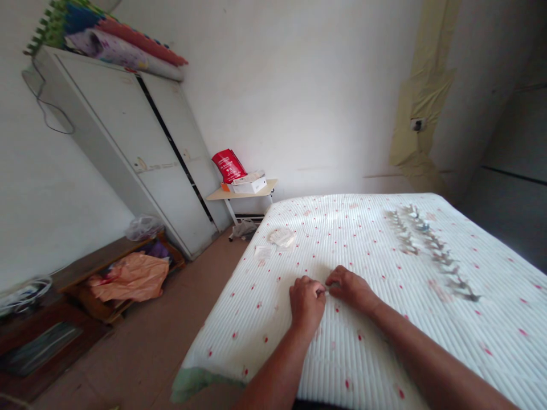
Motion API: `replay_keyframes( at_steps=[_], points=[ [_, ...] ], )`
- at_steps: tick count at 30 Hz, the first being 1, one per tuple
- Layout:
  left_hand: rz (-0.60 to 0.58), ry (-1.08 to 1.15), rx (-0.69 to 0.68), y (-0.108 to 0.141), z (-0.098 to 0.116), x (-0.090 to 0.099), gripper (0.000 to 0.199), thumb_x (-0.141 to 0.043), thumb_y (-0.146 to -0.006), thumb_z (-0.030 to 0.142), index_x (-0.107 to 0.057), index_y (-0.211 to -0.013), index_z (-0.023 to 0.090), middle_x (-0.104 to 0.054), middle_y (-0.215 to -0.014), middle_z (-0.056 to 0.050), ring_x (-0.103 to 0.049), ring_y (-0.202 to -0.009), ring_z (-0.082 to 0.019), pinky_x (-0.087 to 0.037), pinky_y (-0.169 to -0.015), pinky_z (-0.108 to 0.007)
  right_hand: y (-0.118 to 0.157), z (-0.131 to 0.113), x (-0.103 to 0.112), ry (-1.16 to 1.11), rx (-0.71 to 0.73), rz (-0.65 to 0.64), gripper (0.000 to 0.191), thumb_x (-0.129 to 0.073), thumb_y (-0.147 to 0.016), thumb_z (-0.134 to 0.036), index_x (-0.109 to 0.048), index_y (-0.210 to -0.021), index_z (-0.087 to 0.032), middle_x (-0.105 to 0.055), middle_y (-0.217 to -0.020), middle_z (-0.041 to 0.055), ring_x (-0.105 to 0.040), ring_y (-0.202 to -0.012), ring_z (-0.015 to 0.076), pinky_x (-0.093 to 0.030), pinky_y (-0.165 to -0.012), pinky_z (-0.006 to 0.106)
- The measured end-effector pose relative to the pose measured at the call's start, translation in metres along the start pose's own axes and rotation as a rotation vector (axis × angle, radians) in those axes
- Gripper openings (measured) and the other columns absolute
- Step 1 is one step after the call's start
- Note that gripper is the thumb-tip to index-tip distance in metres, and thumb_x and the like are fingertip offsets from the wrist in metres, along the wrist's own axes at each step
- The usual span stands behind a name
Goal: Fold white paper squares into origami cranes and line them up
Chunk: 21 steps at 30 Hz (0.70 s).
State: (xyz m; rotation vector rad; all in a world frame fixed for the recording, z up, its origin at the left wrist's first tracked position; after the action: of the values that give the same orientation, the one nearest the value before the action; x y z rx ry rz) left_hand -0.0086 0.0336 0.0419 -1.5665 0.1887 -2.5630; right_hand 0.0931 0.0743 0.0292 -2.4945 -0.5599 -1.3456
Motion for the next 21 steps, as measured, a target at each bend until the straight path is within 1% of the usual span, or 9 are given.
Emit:
replay_keyframes(
  at_steps=[3, 5, 10, 15, 21],
  points=[
    [-0.003, -0.005, 0.028, 0.0, -0.001, 0.002, 0.02, -0.058, -0.073, 0.018, -0.065, -0.09, 0.026, -0.061, -0.093, -0.001, -0.05, -0.093, -0.017, -0.035, -0.082, -0.027, 0.001, -0.002, -0.001, 0.026, 0.011, 0.003, 0.022, -0.05, -0.071, -0.011, -0.065, -0.083, -0.02, -0.057, -0.092, 0.0021, -0.057, -0.079, 0.0118, -0.038, -0.07, 0.019],
    [-0.013, -0.01, 0.043, 0.0, -0.001, 0.002, 0.022, -0.057, -0.073, 0.019, -0.065, -0.092, 0.025, -0.06, -0.094, -0.002, -0.049, -0.095, -0.018, -0.035, -0.082, -0.027, 0.002, -0.003, -0.001, 0.033, 0.022, 0.005, 0.02, -0.05, -0.071, -0.011, -0.065, -0.082, -0.02, -0.057, -0.091, 0.0015, -0.057, -0.078, 0.0114, -0.038, -0.069, 0.019],
    [-0.001, -0.007, 0.028, 0.0, 0.0, 0.002, 0.015, -0.056, -0.074, 0.018, -0.065, -0.083, 0.024, -0.06, -0.091, -0.001, -0.049, -0.094, -0.017, -0.034, -0.081, -0.027, 0.003, -0.005, 0.001, 0.045, 0.035, 0.018, 0.017, -0.05, -0.071, -0.011, -0.063, -0.077, -0.02, -0.056, -0.088, 0.0006, -0.056, -0.075, 0.0106, -0.036, -0.065, 0.019],
    [0.03, 0.026, 0.003, -0.001, -0.001, 0.0, 0.014, -0.059, -0.071, 0.015, -0.064, -0.081, 0.024, -0.06, -0.089, 0.0, -0.049, -0.091, -0.016, -0.034, -0.08, -0.027, 0.006, -0.011, 0.005, 0.026, 0.054, 0.028, 0.018, -0.049, -0.07, -0.009, -0.062, -0.076, -0.021, -0.057, -0.086, -0.0002, -0.055, -0.075, 0.0105, -0.036, -0.065, 0.018],
    [0.052, 0.054, -0.008, -0.002, -0.003, 0.0, 0.014, -0.06, -0.07, 0.014, -0.063, -0.079, 0.024, -0.06, -0.086, 0.001, -0.049, -0.089, -0.016, -0.034, -0.078, -0.027, 0.005, -0.01, 0.006, 0.022, 0.06, 0.007, 0.017, -0.051, -0.07, -0.011, -0.063, -0.078, -0.021, -0.058, -0.087, -0.0001, -0.055, -0.078, 0.0116, -0.037, -0.067, 0.019]
  ],
)
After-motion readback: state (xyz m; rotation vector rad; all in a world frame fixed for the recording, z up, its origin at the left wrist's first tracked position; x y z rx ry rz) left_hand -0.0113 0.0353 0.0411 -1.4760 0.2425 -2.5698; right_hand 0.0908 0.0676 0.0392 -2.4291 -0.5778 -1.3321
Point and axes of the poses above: each hand's wrist, its own y-axis away from the middle knuckle, its own x-axis out of the back of the hand, z = x × y, the point moved 10 cm from there along -y, towards the middle knuckle
